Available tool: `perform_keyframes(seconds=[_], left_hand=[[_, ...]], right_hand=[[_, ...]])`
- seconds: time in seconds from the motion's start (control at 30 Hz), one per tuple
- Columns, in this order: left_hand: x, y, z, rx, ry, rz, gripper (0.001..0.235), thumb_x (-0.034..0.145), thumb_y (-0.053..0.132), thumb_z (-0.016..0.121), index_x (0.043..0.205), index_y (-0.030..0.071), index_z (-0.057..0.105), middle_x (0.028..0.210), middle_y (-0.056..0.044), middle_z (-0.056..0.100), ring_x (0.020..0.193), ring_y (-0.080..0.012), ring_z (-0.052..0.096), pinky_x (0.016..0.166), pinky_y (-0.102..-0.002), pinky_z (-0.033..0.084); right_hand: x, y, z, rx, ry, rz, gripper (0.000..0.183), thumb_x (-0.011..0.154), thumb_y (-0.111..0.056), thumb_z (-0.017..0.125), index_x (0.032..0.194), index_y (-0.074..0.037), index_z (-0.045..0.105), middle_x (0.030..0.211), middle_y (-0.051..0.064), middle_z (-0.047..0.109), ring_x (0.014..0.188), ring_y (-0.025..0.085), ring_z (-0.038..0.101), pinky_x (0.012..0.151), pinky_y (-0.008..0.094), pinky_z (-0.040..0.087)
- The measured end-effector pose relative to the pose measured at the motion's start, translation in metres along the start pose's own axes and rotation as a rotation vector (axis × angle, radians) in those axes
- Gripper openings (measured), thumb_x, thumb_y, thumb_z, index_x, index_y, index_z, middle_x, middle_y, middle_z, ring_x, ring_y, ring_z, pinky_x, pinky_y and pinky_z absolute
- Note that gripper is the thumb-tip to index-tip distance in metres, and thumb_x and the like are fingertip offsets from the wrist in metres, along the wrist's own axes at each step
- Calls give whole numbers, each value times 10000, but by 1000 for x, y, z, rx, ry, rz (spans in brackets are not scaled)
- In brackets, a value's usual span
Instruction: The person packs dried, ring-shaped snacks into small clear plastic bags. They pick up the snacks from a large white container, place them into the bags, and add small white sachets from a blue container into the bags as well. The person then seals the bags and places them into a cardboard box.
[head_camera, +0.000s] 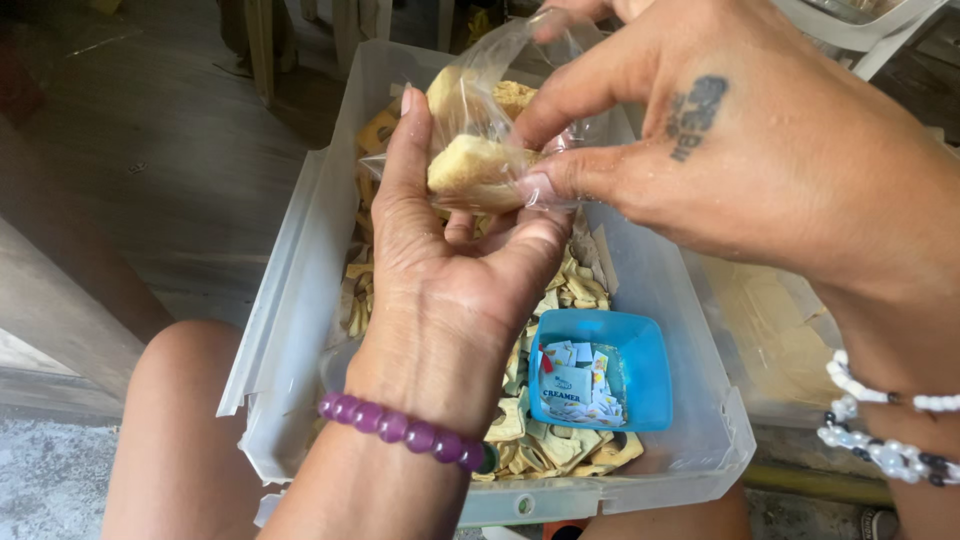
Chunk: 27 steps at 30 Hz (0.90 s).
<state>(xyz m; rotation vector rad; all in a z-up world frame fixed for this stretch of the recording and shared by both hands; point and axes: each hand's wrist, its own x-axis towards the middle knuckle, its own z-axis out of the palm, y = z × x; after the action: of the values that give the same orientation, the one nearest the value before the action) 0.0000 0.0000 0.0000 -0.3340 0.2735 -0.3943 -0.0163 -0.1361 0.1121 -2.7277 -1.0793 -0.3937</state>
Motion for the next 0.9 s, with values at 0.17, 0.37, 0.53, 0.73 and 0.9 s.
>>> perform_keyframes(seconds=[0.17, 0.37, 0.53, 0.73, 0.9], left_hand=[[0, -2, -3, 13, -74, 20, 741, 673, 306, 915, 1267, -14, 610, 1191, -209, 641, 1024, -337, 647, 782, -402, 602], [-5, 5, 1, -33, 50, 114, 712, 688, 360, 893, 1260, 33, 621, 1215, -245, 614, 1110, -401, 638, 931, -512, 622], [6, 0, -7, 113, 11, 216, 554, 741, 358, 820, 1145, 28, 634, 1059, -175, 653, 970, -302, 678, 877, -477, 619], [13, 12, -37, 360, -365, 247, 334, 893, 289, 775, 1052, 31, 636, 931, -116, 690, 831, -243, 703, 752, -390, 635], [26, 14, -54, 370, -115, 272, 321, 936, 280, 795, 1053, 23, 642, 939, -108, 665, 834, -210, 685, 760, -347, 631]], right_hand=[[-4, 2, -2, 10, 37, -196, 247, 846, -222, 793, 1050, -82, 796, 1337, 187, 580, 1257, 319, 548, 873, 406, 501], [-13, -12, -3, 47, 89, -33, 322, 935, -379, 656, 982, -90, 787, 1046, 109, 652, 955, 214, 632, 733, 344, 529], [-9, -20, 25, 291, 3, 324, 486, 1008, -511, 541, 925, -96, 780, 804, 44, 713, 703, 126, 702, 616, 292, 553], [-11, -24, 86, 722, -112, 256, 583, 989, -607, 518, 1066, -74, 742, 875, 52, 757, 851, 119, 711, 747, 287, 594], [-8, -12, 101, 822, -57, 339, 572, 1016, -567, 497, 1138, -58, 730, 993, 58, 752, 985, 138, 698, 863, 296, 551]])
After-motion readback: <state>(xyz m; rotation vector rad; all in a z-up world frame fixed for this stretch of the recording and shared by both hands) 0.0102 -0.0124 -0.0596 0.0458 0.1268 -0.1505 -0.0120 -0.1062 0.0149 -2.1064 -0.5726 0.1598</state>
